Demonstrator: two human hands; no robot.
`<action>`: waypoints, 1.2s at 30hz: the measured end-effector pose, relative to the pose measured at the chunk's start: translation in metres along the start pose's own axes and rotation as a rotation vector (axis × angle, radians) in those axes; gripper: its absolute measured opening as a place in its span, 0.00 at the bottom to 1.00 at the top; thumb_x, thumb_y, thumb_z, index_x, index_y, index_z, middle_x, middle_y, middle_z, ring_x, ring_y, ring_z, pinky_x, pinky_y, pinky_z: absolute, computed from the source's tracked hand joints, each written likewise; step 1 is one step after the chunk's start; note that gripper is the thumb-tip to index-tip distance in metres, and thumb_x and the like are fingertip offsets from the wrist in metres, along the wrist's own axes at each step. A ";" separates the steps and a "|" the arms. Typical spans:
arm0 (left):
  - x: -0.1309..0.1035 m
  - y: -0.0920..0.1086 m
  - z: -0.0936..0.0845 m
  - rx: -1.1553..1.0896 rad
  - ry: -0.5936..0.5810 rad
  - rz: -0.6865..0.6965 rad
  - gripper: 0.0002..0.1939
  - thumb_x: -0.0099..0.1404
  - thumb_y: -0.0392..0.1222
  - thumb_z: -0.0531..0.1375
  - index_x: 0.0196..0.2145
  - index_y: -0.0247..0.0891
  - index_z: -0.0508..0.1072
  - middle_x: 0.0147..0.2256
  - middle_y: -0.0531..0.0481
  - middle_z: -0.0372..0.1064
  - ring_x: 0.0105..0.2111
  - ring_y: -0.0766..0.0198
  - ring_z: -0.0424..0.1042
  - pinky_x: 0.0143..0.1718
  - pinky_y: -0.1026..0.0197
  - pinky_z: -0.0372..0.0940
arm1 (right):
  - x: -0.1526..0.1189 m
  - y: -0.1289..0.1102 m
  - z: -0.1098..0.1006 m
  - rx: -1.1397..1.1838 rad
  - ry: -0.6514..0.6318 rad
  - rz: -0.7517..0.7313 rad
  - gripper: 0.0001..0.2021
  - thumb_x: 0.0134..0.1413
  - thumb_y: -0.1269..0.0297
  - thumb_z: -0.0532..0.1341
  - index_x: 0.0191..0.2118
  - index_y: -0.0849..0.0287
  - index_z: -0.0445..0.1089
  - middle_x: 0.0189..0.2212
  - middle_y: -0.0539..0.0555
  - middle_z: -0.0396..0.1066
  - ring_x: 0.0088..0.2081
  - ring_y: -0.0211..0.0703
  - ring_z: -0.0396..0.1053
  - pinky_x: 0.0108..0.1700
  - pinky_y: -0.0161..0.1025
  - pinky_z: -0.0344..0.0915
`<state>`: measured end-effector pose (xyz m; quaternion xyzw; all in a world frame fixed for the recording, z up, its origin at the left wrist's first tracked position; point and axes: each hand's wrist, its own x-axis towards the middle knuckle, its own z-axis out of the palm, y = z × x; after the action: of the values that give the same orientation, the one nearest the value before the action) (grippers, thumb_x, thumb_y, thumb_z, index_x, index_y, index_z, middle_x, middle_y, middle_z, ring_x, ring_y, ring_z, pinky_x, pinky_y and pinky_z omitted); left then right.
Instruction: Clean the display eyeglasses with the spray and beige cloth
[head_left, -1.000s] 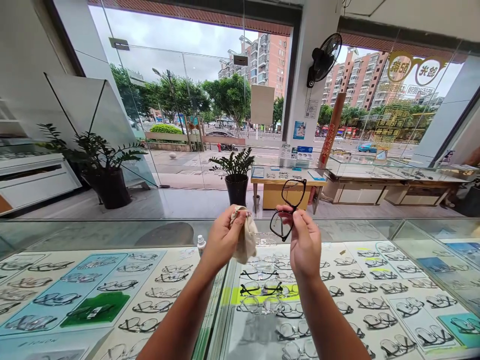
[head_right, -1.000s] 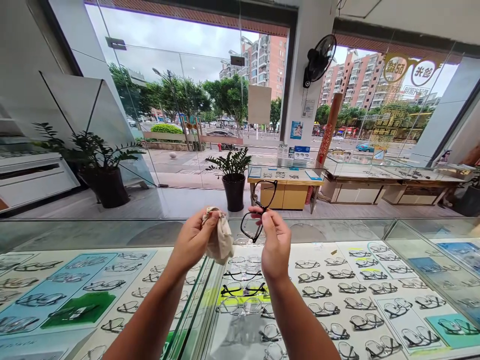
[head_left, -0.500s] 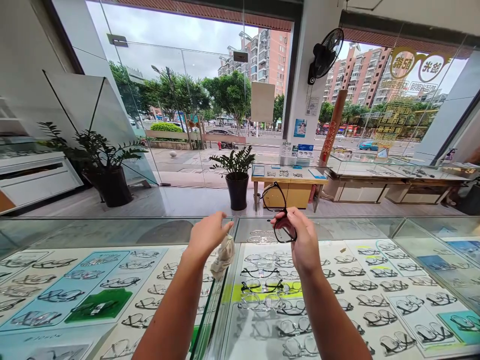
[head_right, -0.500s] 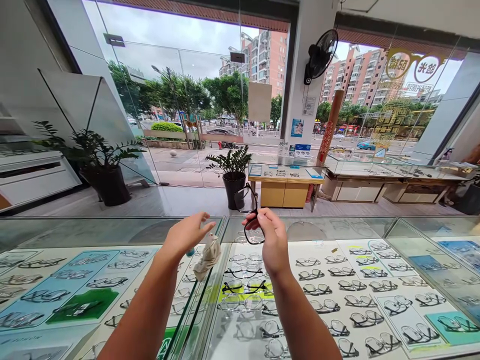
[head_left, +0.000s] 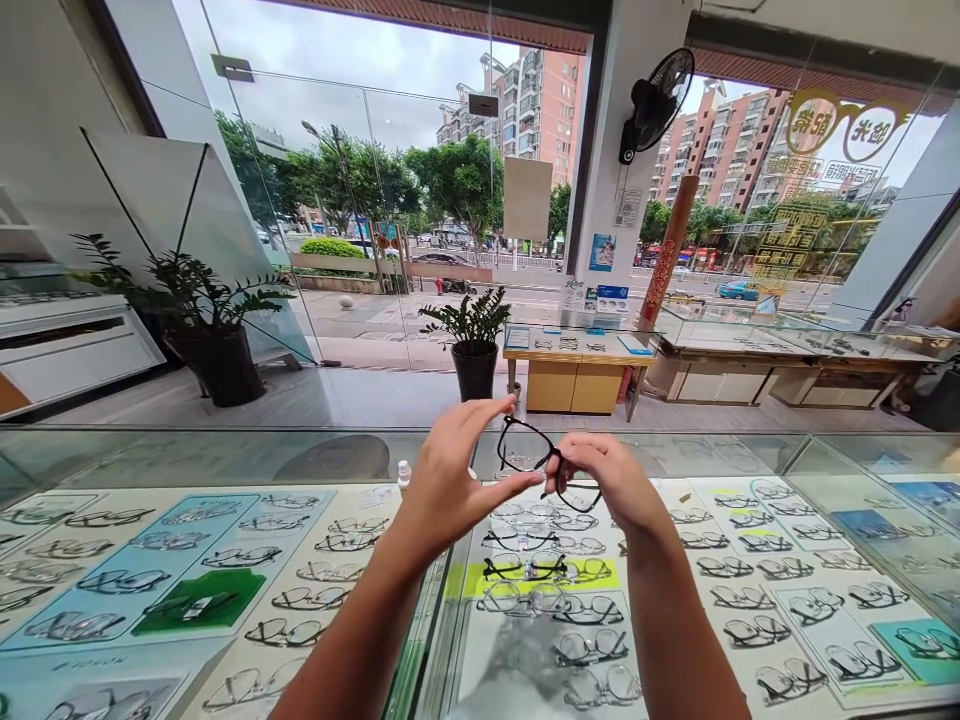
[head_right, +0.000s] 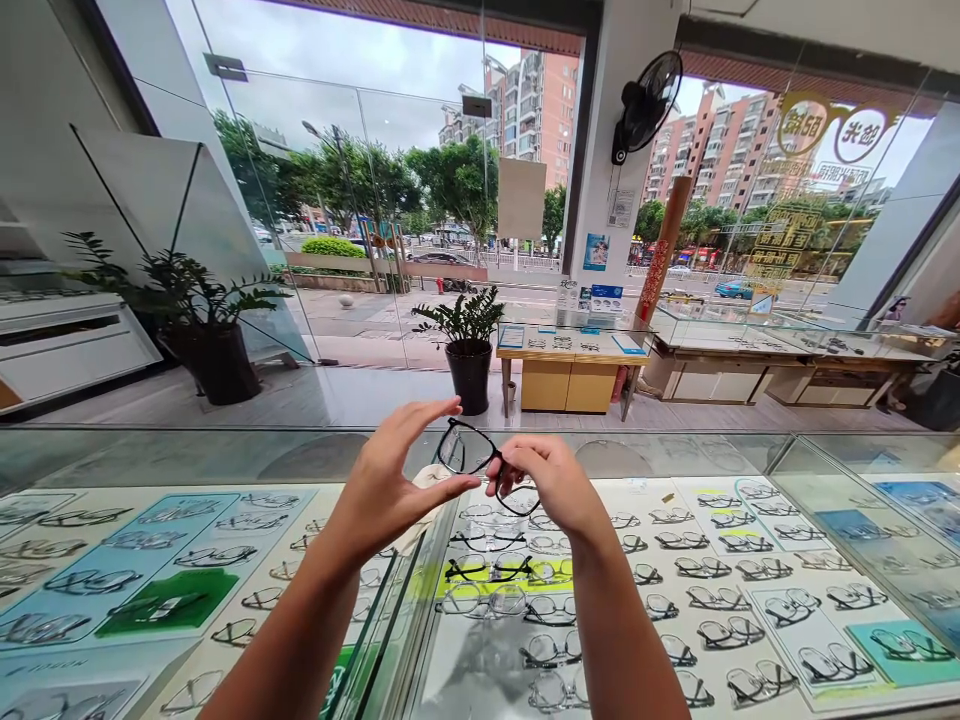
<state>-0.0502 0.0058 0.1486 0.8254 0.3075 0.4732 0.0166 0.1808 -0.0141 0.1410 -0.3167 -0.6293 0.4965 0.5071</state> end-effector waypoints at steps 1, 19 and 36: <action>0.000 0.001 0.000 -0.007 -0.003 -0.007 0.39 0.63 0.58 0.73 0.66 0.45 0.69 0.60 0.39 0.74 0.59 0.45 0.72 0.62 0.44 0.66 | 0.000 0.000 -0.001 0.005 0.000 0.007 0.15 0.63 0.56 0.62 0.30 0.59 0.79 0.25 0.54 0.79 0.28 0.42 0.71 0.36 0.40 0.66; -0.004 0.010 -0.009 -0.076 0.289 -0.286 0.31 0.60 0.60 0.74 0.57 0.45 0.77 0.52 0.45 0.78 0.48 0.52 0.76 0.47 0.52 0.69 | -0.016 -0.009 0.007 -0.429 0.453 -0.343 0.27 0.58 0.50 0.72 0.59 0.51 0.70 0.52 0.57 0.76 0.55 0.54 0.72 0.57 0.51 0.66; -0.005 0.013 0.005 -0.025 0.435 -0.252 0.30 0.63 0.58 0.73 0.58 0.45 0.75 0.50 0.47 0.74 0.47 0.55 0.72 0.46 0.54 0.67 | -0.015 -0.006 0.016 -0.639 0.604 -0.376 0.24 0.61 0.48 0.70 0.59 0.50 0.73 0.51 0.57 0.77 0.51 0.54 0.74 0.53 0.53 0.71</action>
<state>-0.0417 -0.0059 0.1463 0.6591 0.3981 0.6377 0.0192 0.1704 -0.0341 0.1418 -0.4674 -0.6213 0.0633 0.6257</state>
